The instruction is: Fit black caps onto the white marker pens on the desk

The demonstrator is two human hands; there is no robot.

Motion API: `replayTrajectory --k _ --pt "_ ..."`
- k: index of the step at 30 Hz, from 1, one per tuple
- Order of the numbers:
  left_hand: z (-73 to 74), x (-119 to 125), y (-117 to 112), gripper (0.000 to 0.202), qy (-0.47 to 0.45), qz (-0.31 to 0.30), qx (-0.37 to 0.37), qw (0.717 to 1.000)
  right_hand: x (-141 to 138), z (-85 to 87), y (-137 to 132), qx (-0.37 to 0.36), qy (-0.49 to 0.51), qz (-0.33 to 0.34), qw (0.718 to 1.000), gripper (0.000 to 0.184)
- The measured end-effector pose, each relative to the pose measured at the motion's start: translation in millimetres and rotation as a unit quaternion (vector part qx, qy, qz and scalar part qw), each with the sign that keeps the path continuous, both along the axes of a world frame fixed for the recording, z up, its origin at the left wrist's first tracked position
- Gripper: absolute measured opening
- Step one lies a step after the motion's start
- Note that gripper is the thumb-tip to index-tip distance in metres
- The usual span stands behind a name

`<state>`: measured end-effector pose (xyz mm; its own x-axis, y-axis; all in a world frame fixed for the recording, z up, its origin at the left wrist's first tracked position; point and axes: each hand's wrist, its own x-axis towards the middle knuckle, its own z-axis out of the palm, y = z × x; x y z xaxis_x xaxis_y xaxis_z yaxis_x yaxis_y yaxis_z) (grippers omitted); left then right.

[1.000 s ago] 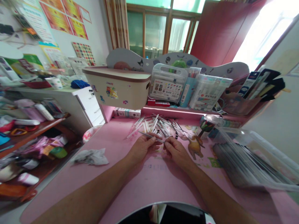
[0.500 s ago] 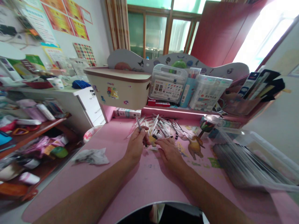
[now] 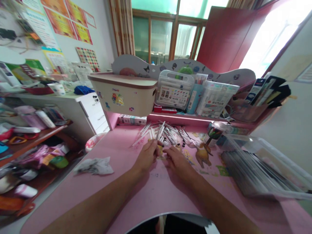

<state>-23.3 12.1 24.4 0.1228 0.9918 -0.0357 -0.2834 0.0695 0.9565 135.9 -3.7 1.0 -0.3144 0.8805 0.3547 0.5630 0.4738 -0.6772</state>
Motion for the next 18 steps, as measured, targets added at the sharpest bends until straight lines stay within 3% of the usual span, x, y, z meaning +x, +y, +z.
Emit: replayTrajectory --k 3,7,10,14,18 --pt "-1.1 4 -4 0.025 0.051 -0.061 -0.016 0.997 14 9.3 9 -0.095 0.179 -0.071 0.977 0.015" --pt "-8.2 13 -16 0.020 0.042 -0.098 -0.053 0.993 25 19.4 16 -0.203 0.439 -0.108 0.869 0.030" --pt "-12.6 17 -23 0.019 0.032 -0.130 -0.055 0.989 27 21.8 17 -0.214 0.510 -0.118 0.825 0.036" --pt "-11.4 19 -28 0.020 0.052 -0.152 -0.048 0.986 24 20.9 16 -0.217 0.537 -0.102 0.809 0.038" --pt "-11.7 18 -29 0.021 0.077 -0.159 -0.023 0.984 22 17.8 15 -0.220 0.510 -0.084 0.827 0.037"
